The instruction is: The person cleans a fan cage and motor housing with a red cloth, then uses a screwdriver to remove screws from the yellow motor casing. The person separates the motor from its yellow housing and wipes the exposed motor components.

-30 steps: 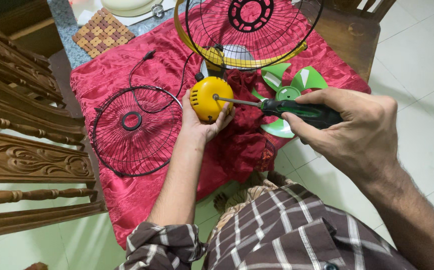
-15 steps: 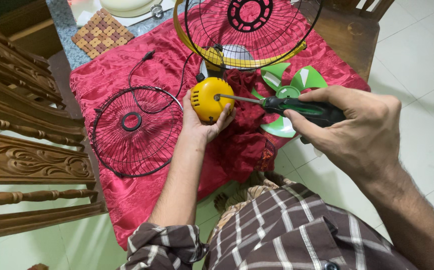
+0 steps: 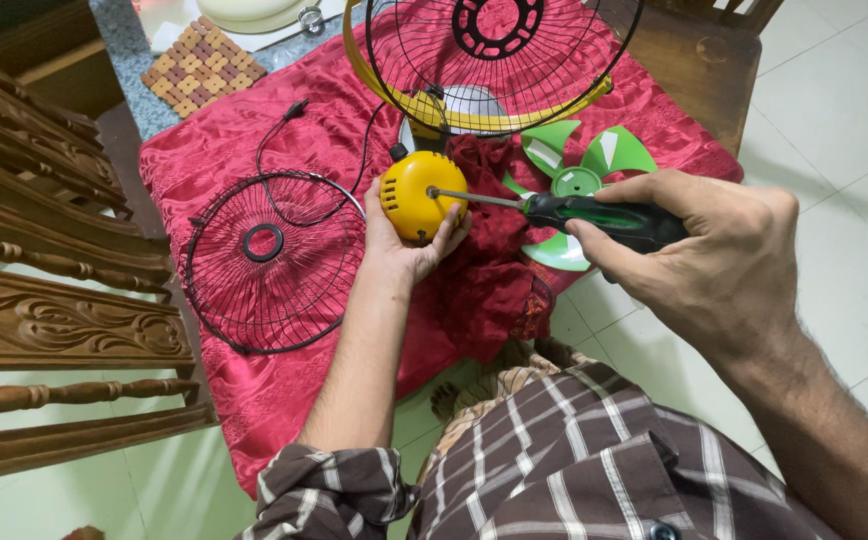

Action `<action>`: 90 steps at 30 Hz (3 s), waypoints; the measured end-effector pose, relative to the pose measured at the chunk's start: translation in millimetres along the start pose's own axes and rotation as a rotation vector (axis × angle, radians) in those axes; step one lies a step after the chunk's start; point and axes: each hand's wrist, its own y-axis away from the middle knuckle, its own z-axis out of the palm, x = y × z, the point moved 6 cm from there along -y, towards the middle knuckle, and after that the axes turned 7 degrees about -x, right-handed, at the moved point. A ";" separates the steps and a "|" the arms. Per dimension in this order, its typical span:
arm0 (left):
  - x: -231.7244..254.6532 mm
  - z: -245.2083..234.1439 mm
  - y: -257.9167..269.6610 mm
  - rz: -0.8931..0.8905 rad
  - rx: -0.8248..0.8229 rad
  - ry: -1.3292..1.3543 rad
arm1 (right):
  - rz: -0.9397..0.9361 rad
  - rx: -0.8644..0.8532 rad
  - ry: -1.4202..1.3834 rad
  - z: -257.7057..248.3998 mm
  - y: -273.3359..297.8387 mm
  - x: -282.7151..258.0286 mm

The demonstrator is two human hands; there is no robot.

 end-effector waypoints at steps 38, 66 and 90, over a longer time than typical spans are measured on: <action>-5.5 -5.7 -5.5 0.023 -0.003 -0.104 | 0.096 -0.367 0.162 -11.4 -29.8 -18.3; 4.5 -28.2 -10.1 0.113 -0.071 -0.153 | 0.847 -0.519 -0.136 5.1 -27.1 49.9; 3.1 -14.0 -17.7 0.115 0.031 -0.140 | 0.048 -0.450 0.281 -3.7 -80.2 -0.9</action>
